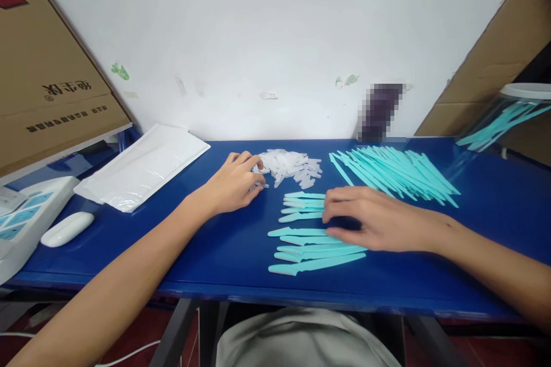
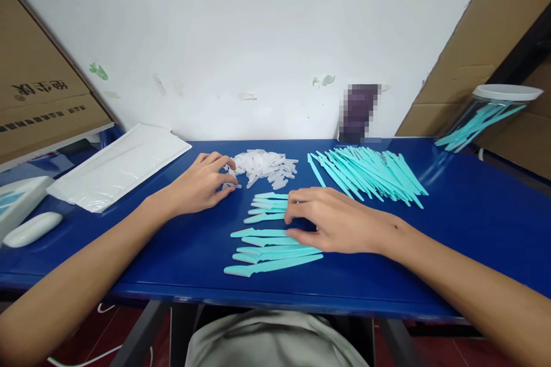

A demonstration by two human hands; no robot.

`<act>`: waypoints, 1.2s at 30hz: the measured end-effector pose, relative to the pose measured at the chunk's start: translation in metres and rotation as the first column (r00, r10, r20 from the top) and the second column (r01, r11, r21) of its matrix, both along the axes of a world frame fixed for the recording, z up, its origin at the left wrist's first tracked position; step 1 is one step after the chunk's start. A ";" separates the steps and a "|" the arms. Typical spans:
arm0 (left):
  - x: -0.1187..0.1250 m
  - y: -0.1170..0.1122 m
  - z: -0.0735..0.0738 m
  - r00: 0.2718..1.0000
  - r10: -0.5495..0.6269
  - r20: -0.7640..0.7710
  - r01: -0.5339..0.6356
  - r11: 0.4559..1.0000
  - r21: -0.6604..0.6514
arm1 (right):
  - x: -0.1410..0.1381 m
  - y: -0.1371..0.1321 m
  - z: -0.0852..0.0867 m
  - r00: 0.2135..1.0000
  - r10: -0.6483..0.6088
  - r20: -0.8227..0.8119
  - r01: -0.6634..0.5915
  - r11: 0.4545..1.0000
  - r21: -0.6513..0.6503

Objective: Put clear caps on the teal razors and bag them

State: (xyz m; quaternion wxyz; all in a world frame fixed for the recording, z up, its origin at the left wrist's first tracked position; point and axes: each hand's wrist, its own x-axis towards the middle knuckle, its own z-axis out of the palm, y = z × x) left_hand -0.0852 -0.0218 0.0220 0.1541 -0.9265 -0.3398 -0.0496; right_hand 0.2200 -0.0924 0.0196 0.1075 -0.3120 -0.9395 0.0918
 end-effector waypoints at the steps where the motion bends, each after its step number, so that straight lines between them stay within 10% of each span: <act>1: 0.000 0.000 0.001 1.000 0.004 0.002 -0.004 1.000 -0.015 | -0.001 -0.001 0.002 1.000 0.003 0.017 -0.003 0.999 -0.032; 14: 0.001 0.000 -0.005 0.974 -0.006 0.228 0.122 0.856 -0.503 | 0.007 -0.001 0.015 0.986 -0.117 0.118 0.149 0.936 -0.319; 22: 0.007 -0.002 -0.006 0.968 -0.010 0.252 0.109 0.917 -0.383 | 0.007 0.000 0.014 0.963 -0.196 -0.183 0.176 0.977 -0.118; 36: 0.014 -0.004 -0.008 0.728 -0.021 0.685 0.158 0.978 -0.139 | 0.014 0.014 0.006 0.973 -0.229 -0.041 0.231 0.972 0.041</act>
